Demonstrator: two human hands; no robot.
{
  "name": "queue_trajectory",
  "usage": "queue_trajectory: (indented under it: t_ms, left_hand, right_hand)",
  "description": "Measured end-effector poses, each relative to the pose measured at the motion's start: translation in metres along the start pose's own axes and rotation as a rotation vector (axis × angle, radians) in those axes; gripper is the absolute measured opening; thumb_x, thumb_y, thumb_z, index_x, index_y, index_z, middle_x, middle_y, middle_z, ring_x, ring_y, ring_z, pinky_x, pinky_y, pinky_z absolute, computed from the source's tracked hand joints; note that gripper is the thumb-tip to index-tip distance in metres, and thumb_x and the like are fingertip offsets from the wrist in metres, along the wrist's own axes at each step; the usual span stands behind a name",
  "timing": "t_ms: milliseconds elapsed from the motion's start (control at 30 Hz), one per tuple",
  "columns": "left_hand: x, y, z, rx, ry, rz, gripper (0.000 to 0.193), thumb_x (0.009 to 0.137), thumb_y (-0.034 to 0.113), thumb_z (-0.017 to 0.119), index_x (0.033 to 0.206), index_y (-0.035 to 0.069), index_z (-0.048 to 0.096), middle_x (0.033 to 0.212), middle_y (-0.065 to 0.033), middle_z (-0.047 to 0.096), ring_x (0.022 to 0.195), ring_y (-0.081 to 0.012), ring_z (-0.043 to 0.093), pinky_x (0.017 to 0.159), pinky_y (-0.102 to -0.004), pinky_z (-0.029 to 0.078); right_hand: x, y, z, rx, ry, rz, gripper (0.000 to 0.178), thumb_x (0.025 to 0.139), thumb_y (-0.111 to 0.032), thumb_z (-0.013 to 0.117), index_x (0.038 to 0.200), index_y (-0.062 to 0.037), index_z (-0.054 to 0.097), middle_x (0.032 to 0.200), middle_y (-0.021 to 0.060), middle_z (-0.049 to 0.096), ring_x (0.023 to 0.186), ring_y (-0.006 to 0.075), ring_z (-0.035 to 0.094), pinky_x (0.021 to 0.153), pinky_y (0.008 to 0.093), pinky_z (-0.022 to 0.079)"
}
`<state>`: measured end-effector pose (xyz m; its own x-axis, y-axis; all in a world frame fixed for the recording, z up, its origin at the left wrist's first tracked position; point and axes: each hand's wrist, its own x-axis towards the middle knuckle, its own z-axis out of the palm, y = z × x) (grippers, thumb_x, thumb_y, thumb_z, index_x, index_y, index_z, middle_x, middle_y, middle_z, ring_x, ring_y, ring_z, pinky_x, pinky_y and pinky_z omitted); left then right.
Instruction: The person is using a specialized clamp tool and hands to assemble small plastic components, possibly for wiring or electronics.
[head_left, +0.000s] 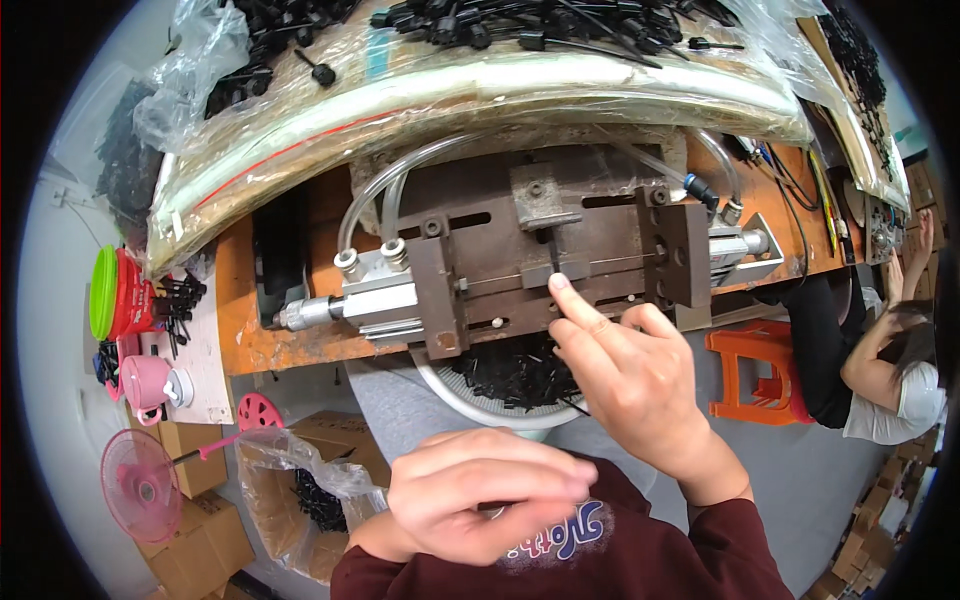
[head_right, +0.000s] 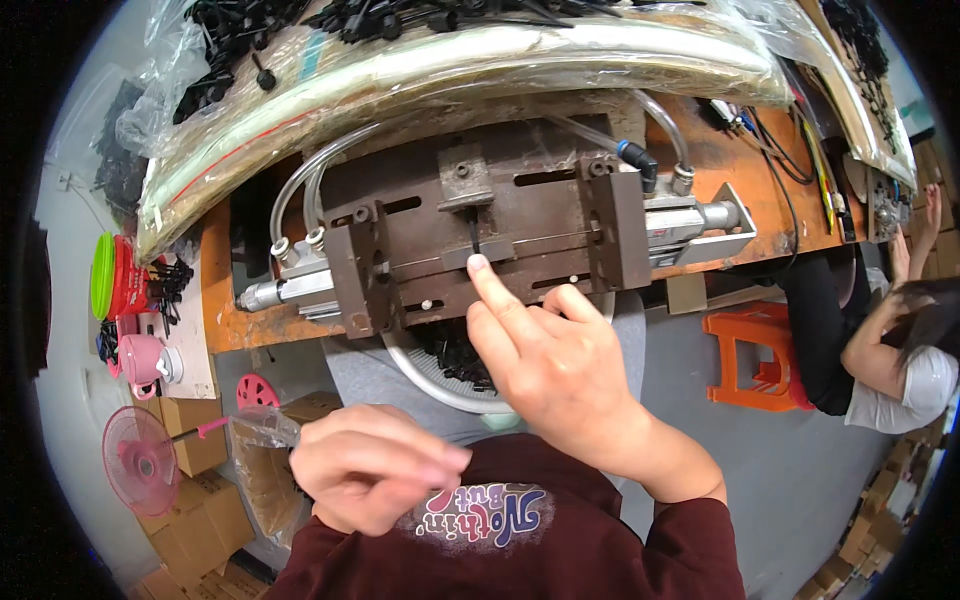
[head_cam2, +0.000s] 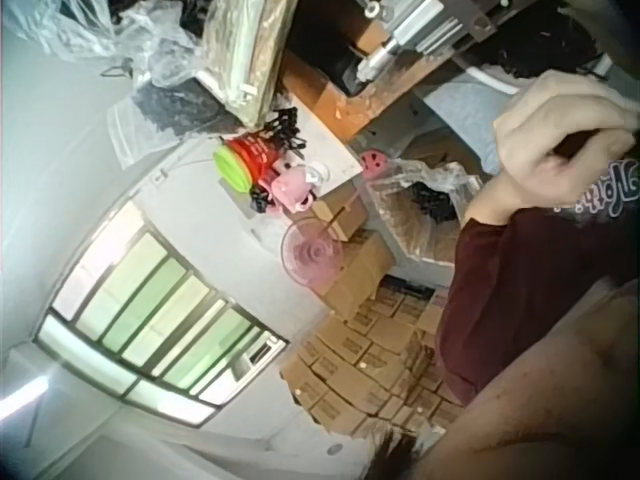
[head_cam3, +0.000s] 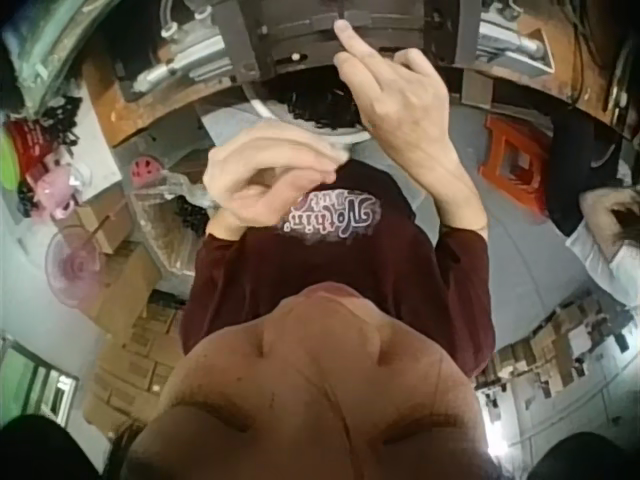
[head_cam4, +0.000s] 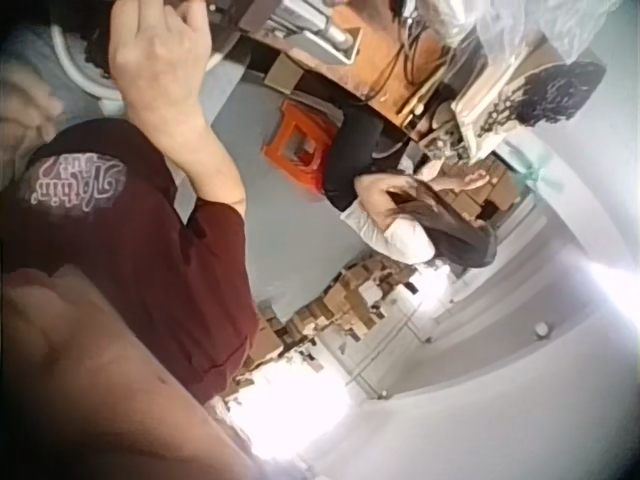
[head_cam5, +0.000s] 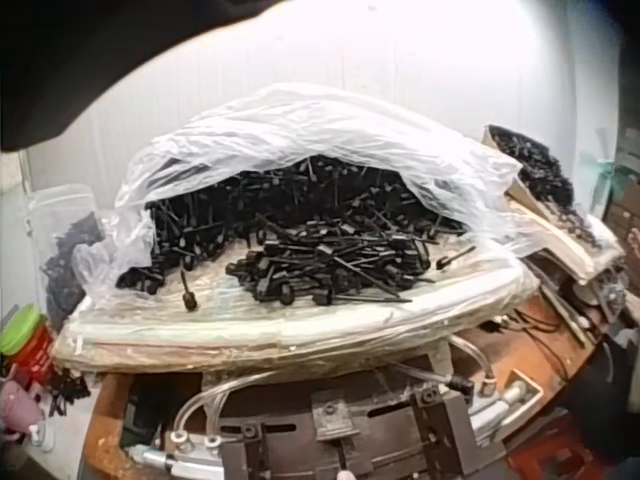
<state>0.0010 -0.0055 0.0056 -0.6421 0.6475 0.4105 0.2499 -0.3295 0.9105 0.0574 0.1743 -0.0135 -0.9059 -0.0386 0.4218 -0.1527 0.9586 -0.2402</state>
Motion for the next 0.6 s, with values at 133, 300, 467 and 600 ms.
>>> queue_trajectory:
  t_ms: [133,300,467,600]
  left_hand:
    - [0.020,0.015,0.008,-0.800,-0.073,0.084,0.013,0.087,0.009,0.070,0.081,0.002,0.062,0.082,-0.0103,0.065,0.066,-0.0236,0.064,0.059,-0.0309,0.049]
    - [0.018,0.018,0.034,-1.231,-0.268,0.261,0.022,0.087,0.019,0.068,0.089,0.001,0.054,0.089,-0.0132,0.061,0.074,-0.0252,0.060,0.069,-0.0320,0.044]
    - [0.019,0.010,0.040,-1.302,-0.338,0.346,0.035,0.087,0.028,0.065,0.098,0.000,0.047,0.097,-0.0161,0.057,0.082,-0.0268,0.056,0.079,-0.0330,0.039]
    - [0.017,0.004,0.032,-1.197,-0.323,0.404,0.046,0.087,0.036,0.063,0.105,-0.001,0.040,0.102,-0.0185,0.053,0.088,-0.0281,0.053,0.087,-0.0339,0.035]
  right_hand:
    - [0.002,0.002,0.001,-0.074,-0.024,-0.067,0.019,0.073,-0.003,0.064,0.092,-0.0005,0.063,0.122,0.0173,0.067,0.052,0.0146,0.050,0.059,0.0279,0.042]
    - [-0.002,-0.009,0.005,-0.042,0.025,0.039,0.028,0.066,0.001,0.078,0.091,-0.0030,0.065,0.119,0.0104,0.070,0.056,0.0192,0.051,0.059,0.0289,0.041]
    - [-0.003,-0.003,0.008,-0.025,0.077,-0.018,0.025,0.066,-0.002,0.077,0.089,-0.0011,0.067,0.115,0.0125,0.071,0.056,0.0186,0.052,0.060,0.0279,0.043]
    - [-0.010,-0.008,0.006,0.094,0.094,-0.080,0.025,0.066,-0.002,0.076,0.090,-0.0018,0.068,0.118,0.0133,0.069,0.063,0.0197,0.057,0.063,0.0297,0.045]
